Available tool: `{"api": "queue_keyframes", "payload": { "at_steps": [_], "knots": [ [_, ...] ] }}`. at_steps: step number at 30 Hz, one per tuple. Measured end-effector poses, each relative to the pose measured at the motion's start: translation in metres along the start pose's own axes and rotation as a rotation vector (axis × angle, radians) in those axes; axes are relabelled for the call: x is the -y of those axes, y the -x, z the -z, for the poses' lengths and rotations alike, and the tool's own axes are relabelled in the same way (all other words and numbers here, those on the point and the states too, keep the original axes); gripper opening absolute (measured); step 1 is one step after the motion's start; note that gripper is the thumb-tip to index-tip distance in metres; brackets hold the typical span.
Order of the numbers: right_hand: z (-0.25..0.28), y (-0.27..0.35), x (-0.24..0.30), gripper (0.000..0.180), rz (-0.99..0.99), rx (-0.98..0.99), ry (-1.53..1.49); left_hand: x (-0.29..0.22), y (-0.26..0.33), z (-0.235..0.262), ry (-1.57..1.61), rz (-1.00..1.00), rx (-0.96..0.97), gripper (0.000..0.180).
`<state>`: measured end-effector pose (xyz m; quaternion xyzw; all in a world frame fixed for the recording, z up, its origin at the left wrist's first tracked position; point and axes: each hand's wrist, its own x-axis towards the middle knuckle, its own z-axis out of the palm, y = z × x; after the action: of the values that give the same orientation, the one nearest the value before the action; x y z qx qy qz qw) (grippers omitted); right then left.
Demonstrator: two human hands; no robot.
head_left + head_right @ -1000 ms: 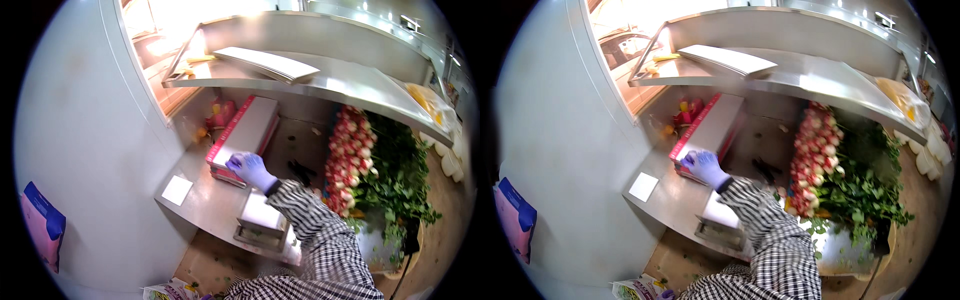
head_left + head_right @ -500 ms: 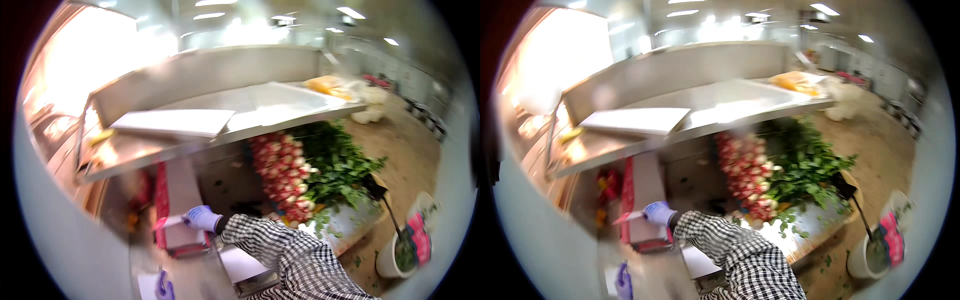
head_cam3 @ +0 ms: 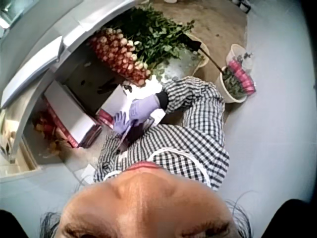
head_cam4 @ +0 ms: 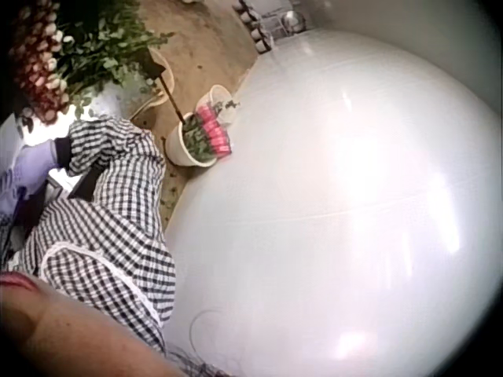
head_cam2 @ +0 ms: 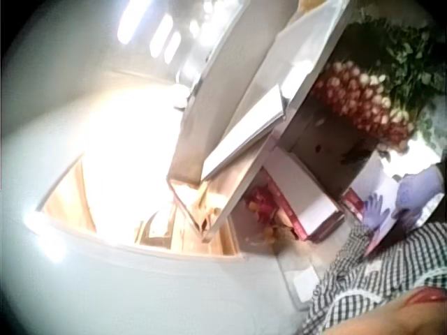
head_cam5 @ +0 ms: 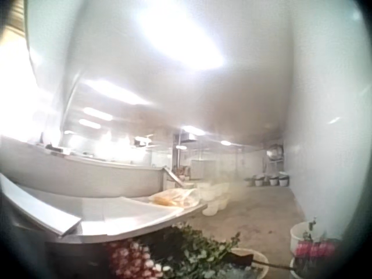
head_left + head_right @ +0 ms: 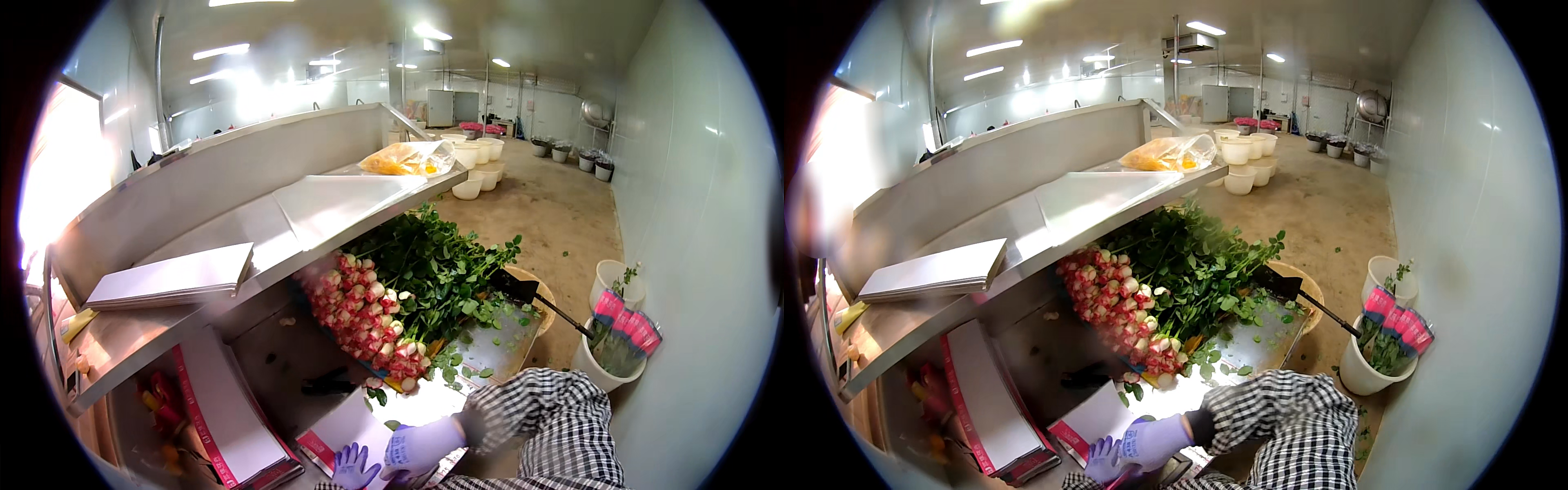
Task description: The person arranges pink and white roses into a rectangular box, trims the stems with shears, wraps the bouquet in clear plastic, and secures it with a rubber band. The person repeats this process for multiple bouquets, placing finished units into a nearby bucket.
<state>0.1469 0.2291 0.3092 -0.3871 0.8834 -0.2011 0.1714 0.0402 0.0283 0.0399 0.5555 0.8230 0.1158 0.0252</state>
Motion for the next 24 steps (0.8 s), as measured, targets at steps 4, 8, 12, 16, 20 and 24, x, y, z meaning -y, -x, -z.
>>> {"api": "queue_keyframes", "payload": {
  "at_steps": [4,8,12,16,20,24],
  "knots": [
    [0.040,-0.018,-0.002,0.051,0.313,0.426,-0.145,0.013,0.014,-0.040,-0.033,0.059,-0.324,0.083],
    [0.196,-0.058,-0.012,0.029,0.306,0.088,-0.395,0.014,0.019,-0.041,0.023,0.176,-0.271,0.079],
    [0.350,-0.145,-0.073,0.034,-0.087,-0.662,-0.185,0.002,0.028,-0.036,0.109,0.217,-0.177,0.078],
    [0.381,-0.227,-0.126,0.070,-0.429,-0.474,0.369,0.002,0.036,-0.038,0.032,0.258,-0.098,0.076],
    [0.389,-0.256,-0.154,0.069,-0.506,-0.195,0.047,0.005,0.037,-0.040,0.156,0.254,-0.147,0.077],
    [0.420,-0.249,-0.164,0.053,-0.447,-0.138,-0.055,0.003,0.035,-0.033,0.118,0.297,-0.104,0.078]
  ]
}}
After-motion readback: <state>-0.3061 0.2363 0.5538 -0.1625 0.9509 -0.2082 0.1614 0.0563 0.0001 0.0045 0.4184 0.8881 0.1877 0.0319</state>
